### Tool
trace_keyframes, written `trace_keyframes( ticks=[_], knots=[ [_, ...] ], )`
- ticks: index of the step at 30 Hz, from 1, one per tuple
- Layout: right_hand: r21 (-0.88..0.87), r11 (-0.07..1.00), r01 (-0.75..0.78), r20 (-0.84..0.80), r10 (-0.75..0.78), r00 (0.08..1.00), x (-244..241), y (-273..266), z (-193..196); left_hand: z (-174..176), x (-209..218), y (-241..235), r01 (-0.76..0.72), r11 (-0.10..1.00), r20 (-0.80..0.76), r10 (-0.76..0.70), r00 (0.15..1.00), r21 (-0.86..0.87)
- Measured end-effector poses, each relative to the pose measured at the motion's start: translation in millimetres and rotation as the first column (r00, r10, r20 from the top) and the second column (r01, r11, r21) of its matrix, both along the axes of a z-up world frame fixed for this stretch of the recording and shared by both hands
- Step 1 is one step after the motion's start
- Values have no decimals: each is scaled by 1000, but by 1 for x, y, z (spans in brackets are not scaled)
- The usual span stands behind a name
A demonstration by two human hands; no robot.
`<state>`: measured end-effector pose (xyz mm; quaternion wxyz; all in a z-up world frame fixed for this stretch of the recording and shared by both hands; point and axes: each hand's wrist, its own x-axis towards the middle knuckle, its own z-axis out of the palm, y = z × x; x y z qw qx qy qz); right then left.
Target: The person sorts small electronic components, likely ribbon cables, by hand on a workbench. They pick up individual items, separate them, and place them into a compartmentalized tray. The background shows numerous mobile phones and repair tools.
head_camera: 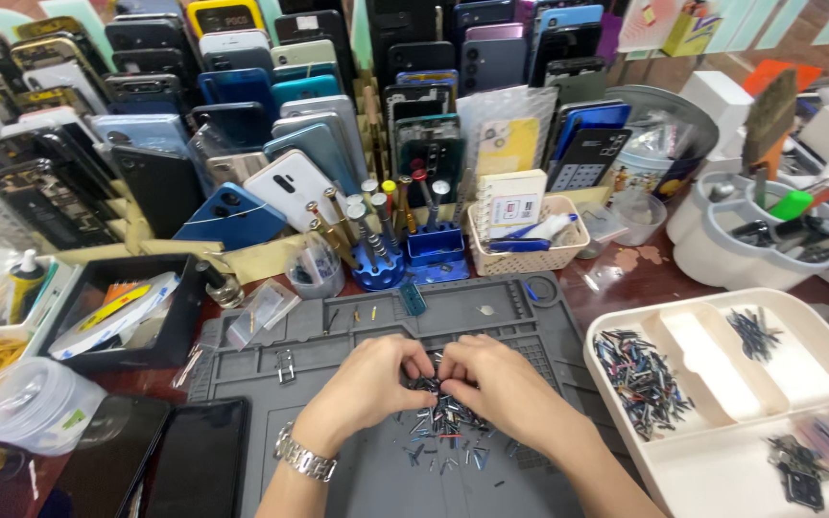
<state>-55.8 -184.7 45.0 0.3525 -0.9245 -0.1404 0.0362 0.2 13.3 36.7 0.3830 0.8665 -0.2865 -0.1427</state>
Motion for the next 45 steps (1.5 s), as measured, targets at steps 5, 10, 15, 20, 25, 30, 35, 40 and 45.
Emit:
trace_keyframes(
  ticks=[5, 10, 15, 20, 25, 30, 35, 40, 45],
  knots=[
    [76, 976, 204, -134, -193, 972, -1, -6, -7, -8, 3, -1, -10, 1000, -69, 9, 998, -2],
    [130, 963, 235, -141, -216, 966, -2, -8, -4, -11, 6, 0, -35, 998, -115, 29, 993, -53],
    [90, 971, 220, -108, -210, 972, -2, -9, -3, -9, 8, 2, -87, 994, -174, 74, 982, -68],
    [145, 988, 49, 22, -53, 998, -5, -8, -5, -8, 10, 4, -96, 995, -110, 91, 990, -41],
    [28, 999, -26, 132, 23, 991, -7, 3, -8, -8, 9, 6, -98, 993, -126, 89, 988, -71],
    [37, 991, 130, 33, -132, 991, -3, -2, -4, -6, 9, 9, -76, 995, -155, 65, 986, -64],
    [122, 960, 252, -131, -236, 963, -1, -10, -7, -5, 8, 11, -36, 999, -150, 38, 988, 16],
    [79, 995, 62, 134, -72, 988, 1, -17, -10, -8, 6, 11, -36, 999, -101, 40, 994, 35],
    [115, 967, 225, -6, -226, 974, -7, -19, 6, -7, 5, 8, -45, 999, -122, 43, 992, -12]
  ],
)
